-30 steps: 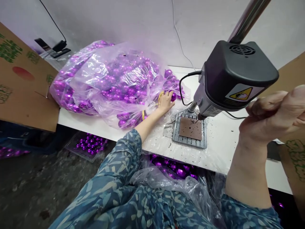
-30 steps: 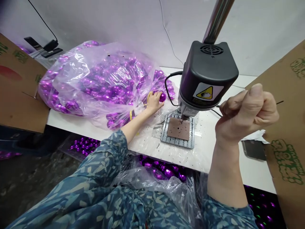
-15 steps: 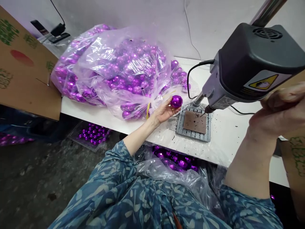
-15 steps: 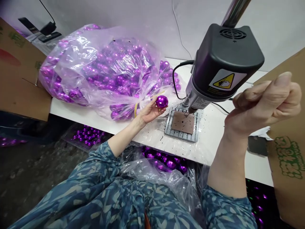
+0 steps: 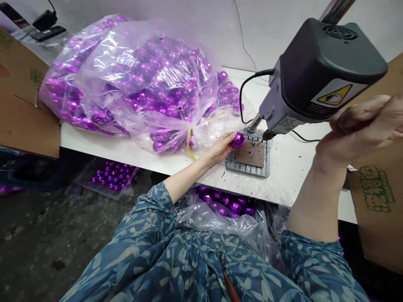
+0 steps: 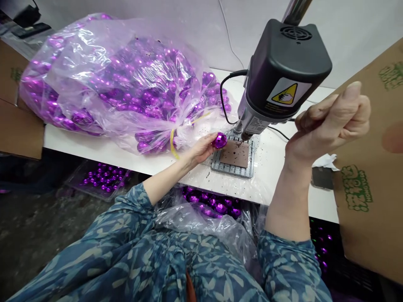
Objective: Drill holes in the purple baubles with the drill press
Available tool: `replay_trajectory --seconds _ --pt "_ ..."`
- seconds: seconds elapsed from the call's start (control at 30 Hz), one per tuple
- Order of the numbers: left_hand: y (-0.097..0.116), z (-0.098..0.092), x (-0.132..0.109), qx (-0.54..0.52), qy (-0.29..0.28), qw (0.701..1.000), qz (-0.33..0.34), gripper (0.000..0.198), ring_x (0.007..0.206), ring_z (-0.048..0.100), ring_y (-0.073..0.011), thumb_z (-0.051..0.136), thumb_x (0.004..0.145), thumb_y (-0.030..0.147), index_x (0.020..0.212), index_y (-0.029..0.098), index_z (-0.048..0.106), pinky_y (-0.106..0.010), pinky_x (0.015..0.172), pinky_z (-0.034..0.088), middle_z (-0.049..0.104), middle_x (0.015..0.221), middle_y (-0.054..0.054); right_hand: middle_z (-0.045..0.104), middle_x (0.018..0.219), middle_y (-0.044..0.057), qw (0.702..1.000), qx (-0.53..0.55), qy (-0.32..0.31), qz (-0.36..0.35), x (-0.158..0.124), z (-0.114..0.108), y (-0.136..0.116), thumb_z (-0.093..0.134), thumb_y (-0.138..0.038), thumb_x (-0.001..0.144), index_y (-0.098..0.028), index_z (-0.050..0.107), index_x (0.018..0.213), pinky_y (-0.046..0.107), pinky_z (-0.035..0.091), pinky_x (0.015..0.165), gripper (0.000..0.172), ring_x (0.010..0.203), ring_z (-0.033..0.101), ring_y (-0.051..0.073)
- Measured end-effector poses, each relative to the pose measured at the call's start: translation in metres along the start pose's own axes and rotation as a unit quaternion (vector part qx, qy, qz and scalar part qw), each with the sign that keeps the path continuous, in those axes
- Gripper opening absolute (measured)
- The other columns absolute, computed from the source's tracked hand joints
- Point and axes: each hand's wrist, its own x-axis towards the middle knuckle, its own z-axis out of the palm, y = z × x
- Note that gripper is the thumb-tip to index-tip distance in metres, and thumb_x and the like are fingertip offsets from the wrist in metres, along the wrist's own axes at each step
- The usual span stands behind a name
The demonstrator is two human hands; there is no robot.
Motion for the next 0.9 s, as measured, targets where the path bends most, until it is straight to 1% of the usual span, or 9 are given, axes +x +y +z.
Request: replay_trajectory --seconds 0.07,0.13,0.23,0.37,0.5,0.6,0.7,0.77,0.9 --pt "-0.01 0.002 0.005 0.037 0.008 0.999 0.04 0.024 0.117 0.076 -0.0209 0.084 0.097 0.032 0.112 0.018 0.071 -0.043 0.117 0.056 0.081 0.114 -0.006 0.001 0.058 -0.006 0.998 0.046 0.041 -0.015 -0.002 0.0 0.001 0.055 -0.061 0.096 -0.02 0.0 0.082 0.023 0.007 0.04 0.07 0.041 0.005 0.0" --pt "-0.018 0.002 0.011 0.077 0.003 0.994 0.077 0.036 0.119 0.076 -0.0221 0.091 0.091 0.033 0.117 0.019 0.07 -0.043 0.116 0.055 0.081 0.118 -0.007 0.003 0.056 -0.007 0.994 0.094 0.043 -0.026 -0.005 -0.001 0.0 0.066 -0.064 0.085 -0.021 0.003 0.079 0.023 0.01 0.039 0.077 0.039 0.012 0.001" --pt "-0.028 0.0 0.02 0.12 -0.03 0.988 0.095 0.052 0.119 0.076 -0.0248 0.099 0.081 0.039 0.117 0.018 0.067 -0.044 0.114 0.055 0.081 0.119 -0.009 0.009 0.053 -0.008 0.989 0.139 0.023 -0.037 -0.009 -0.002 -0.003 0.07 -0.064 0.077 -0.02 0.01 0.073 0.023 0.013 0.038 0.074 0.038 0.018 0.001" --pt "-0.037 -0.003 0.029 0.181 -0.061 0.977 0.092 0.06 0.116 0.077 -0.0262 0.102 0.075 0.043 0.115 0.018 0.064 -0.048 0.113 0.057 0.081 0.119 -0.011 0.02 0.05 -0.011 0.99 0.138 0.022 -0.033 -0.009 -0.002 -0.006 0.068 -0.068 0.071 -0.022 0.013 0.071 0.025 0.011 0.036 0.072 0.036 0.018 0.0" --pt "-0.043 -0.006 0.034 0.236 -0.101 0.957 0.133 0.061 0.126 0.076 -0.0291 0.099 0.078 0.044 0.121 0.02 0.063 -0.053 0.119 0.055 0.077 0.136 -0.015 0.024 0.05 -0.011 0.988 0.146 0.025 -0.034 -0.009 -0.002 -0.004 0.069 -0.065 0.072 -0.021 0.019 0.069 0.025 0.012 0.036 0.067 0.036 0.019 0.0" --pt "-0.05 -0.01 0.04 0.253 -0.153 0.94 0.171 0.066 0.138 0.071 -0.0324 0.097 0.08 0.049 0.129 0.021 0.063 -0.056 0.125 0.052 0.072 0.146 -0.017 0.019 0.049 -0.01 0.988 0.146 0.029 -0.045 -0.011 -0.003 -0.002 0.066 -0.058 0.082 -0.019 0.021 0.068 0.024 0.011 0.037 0.061 0.036 0.018 -0.001" --pt "-0.06 -0.015 0.045 0.266 -0.198 0.924 0.191 0.071 0.142 0.069 -0.0346 0.093 0.084 0.055 0.136 0.021 0.06 -0.059 0.127 0.051 0.07 0.148 -0.018 0.022 0.051 -0.009 0.99 0.132 0.02 -0.044 -0.014 -0.004 -0.003 0.064 -0.051 0.09 -0.019 0.025 0.069 0.023 0.016 0.039 0.056 0.038 0.023 -0.001" --pt "-0.064 -0.016 0.045 0.285 -0.204 0.915 0.201 0.069 0.141 0.069 -0.0342 0.09 0.088 0.055 0.138 0.021 0.059 -0.06 0.127 0.052 0.07 0.147 -0.018 0.023 0.052 -0.008 0.99 0.13 0.009 -0.053 -0.015 -0.004 -0.004 0.067 -0.057 0.086 -0.019 0.026 0.069 0.023 0.017 0.04 0.058 0.039 0.025 -0.001" --pt "-0.062 -0.014 0.036 0.341 -0.187 0.896 0.215 0.063 0.137 0.071 -0.0318 0.09 0.091 0.044 0.14 0.021 0.057 -0.057 0.124 0.056 0.07 0.146 -0.017 0.015 0.051 -0.009 0.987 0.142 0.013 -0.074 -0.011 -0.004 0.001 0.069 -0.071 0.076 -0.02 0.021 0.07 0.024 0.013 0.035 0.071 0.036 0.021 -0.001"
